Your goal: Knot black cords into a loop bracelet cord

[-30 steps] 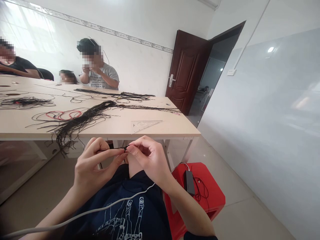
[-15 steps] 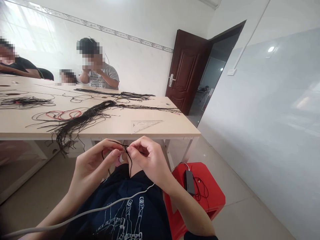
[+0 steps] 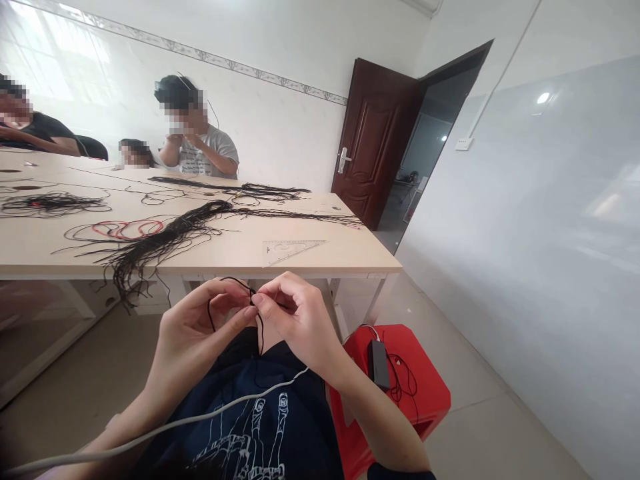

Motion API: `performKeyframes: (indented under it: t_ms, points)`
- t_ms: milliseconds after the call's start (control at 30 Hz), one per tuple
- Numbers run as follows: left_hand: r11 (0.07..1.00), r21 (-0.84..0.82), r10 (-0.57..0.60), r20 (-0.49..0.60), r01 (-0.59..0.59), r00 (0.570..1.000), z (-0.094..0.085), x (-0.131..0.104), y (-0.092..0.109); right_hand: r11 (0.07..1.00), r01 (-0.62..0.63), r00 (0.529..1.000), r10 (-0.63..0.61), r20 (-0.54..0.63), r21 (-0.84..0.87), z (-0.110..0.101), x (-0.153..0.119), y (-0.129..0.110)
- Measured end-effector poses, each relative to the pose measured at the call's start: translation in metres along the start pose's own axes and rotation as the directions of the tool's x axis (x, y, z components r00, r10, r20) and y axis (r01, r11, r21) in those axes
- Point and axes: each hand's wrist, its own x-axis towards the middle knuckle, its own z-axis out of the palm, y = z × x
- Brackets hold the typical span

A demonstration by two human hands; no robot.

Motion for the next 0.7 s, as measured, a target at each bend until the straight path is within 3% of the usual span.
performKeyframes:
  t_ms: [167,400,700]
  points:
    - [0.994,-0.092,-0.061,-0.015,0.06,0.998,0.002,-0.002,-0.001,1.0,0.008,1.0,-0.008,-0.003,-0.021,0.001,0.0,-0.001]
    - [0.999,-0.043,-0.01,-0.002,0.01,1.0,0.001,-0.003,0.002,1.0,0.0,1.0,0.0,-0.003,-0.029,0.0,0.0,-0.001]
    - [0.997,-0.029,0.074,0.183,-0.07,0.98,-0.009,0.0,-0.007,0.999,-0.022,1.0,0.023,-0.009,0.023,0.0,-0.001,0.0]
